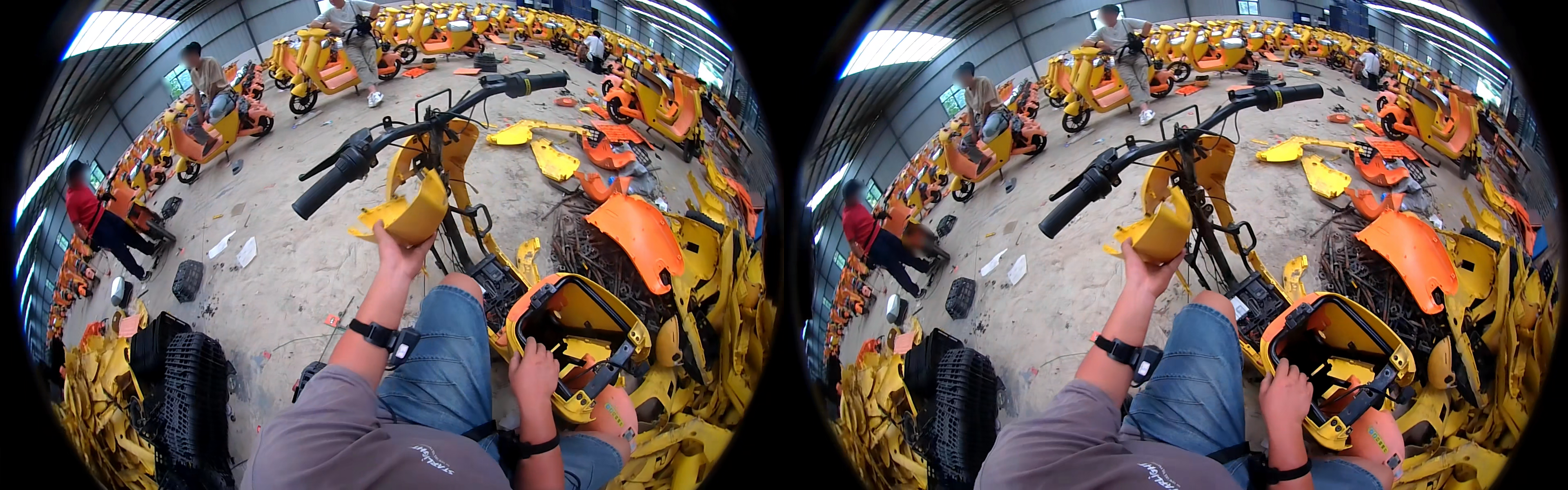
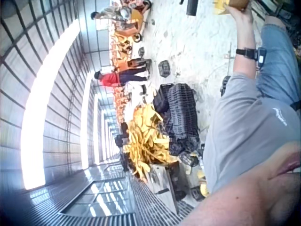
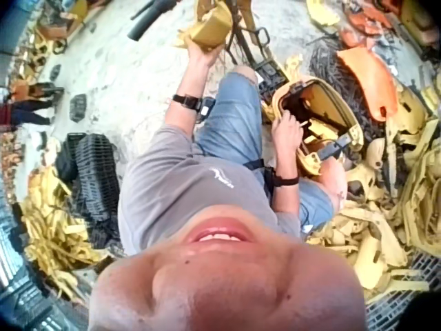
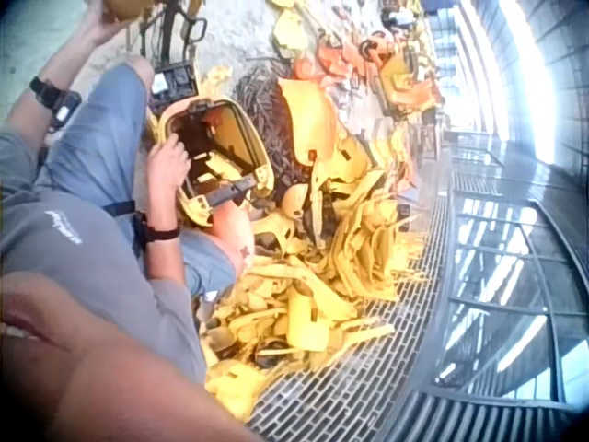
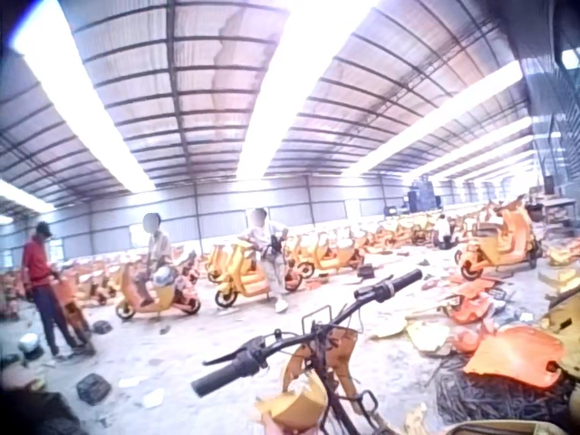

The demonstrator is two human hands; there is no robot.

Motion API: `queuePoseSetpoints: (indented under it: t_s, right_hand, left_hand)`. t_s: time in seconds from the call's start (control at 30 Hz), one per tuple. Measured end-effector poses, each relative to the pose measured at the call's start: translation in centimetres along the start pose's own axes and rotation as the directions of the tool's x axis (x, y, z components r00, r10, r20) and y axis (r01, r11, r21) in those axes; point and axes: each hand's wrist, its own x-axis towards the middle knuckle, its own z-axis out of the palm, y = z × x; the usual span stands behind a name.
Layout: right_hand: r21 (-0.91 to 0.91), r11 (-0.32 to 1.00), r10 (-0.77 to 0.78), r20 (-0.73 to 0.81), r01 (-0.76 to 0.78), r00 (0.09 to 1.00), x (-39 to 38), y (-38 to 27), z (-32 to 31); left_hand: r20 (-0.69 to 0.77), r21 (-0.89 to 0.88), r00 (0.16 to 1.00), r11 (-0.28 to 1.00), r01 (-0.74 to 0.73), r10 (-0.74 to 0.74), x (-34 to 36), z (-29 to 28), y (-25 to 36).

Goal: The person uses a drill to secure a bracket inside a yellow scooter frame and attempts to fit various yellow and orange plastic body panels onto the vehicle.

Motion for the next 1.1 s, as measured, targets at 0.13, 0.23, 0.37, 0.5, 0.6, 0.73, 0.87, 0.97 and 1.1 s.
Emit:
queuePoseSetpoints:
  t_s: [0.13,0.23,0.37,0.5,0.6,0.73,0.87,0.97,1.1]
  right_hand:
    - [-0.015,1.000,0.007,0.029,-0.007,1.000,-0.1,0.1,-0.2]
    - [-0.013,1.000,-0.009,0.024,0.010,1.000,0.0,0.0,-0.2]
    - [-0.003,1.000,-0.020,0.013,0.020,1.000,0.1,0.0,0.0]
    - [-0.004,1.000,-0.014,0.010,0.014,1.000,0.4,0.1,-0.1]
    - [0.001,1.000,-0.010,0.035,0.010,0.999,0.4,0.1,-0.2]
    - [-0.024,0.999,-0.036,0.008,0.036,0.999,0.4,-0.1,0.0]
    - [-0.057,0.998,-0.040,0.019,0.041,0.999,0.6,0.1,0.2]
    - [-0.092,0.995,-0.047,0.001,0.046,0.999,0.3,0.1,0.8]
    - [-0.097,0.993,-0.069,0.001,0.069,0.998,0.7,-0.5,0.2]
  left_hand:
    - [-0.215,0.095,0.977,0.995,0.011,0.010,0.8,-8.0,3.3]
    - [-0.316,0.217,0.949,0.973,0.080,-0.007,1.9,-16.3,6.4]
    - [-0.469,0.142,0.883,0.983,0.113,-0.034,1.1,-24.9,8.4]
    - [-0.660,0.310,0.751,0.918,0.247,0.021,0.6,-28.4,8.6]
    - [-0.703,0.298,0.711,0.899,0.320,-0.021,0.4,-30.7,9.0]
    - [-0.769,0.422,0.639,0.768,0.482,0.022,1.7,-35.4,11.3]
    - [-0.740,0.611,0.655,0.559,0.561,0.153,3.8,-36.2,15.4]
    - [-0.606,0.775,0.782,0.330,0.540,0.143,2.7,-32.2,17.4]
    - [-0.537,0.829,0.806,-0.021,0.559,0.249,3.2,-33.6,18.3]
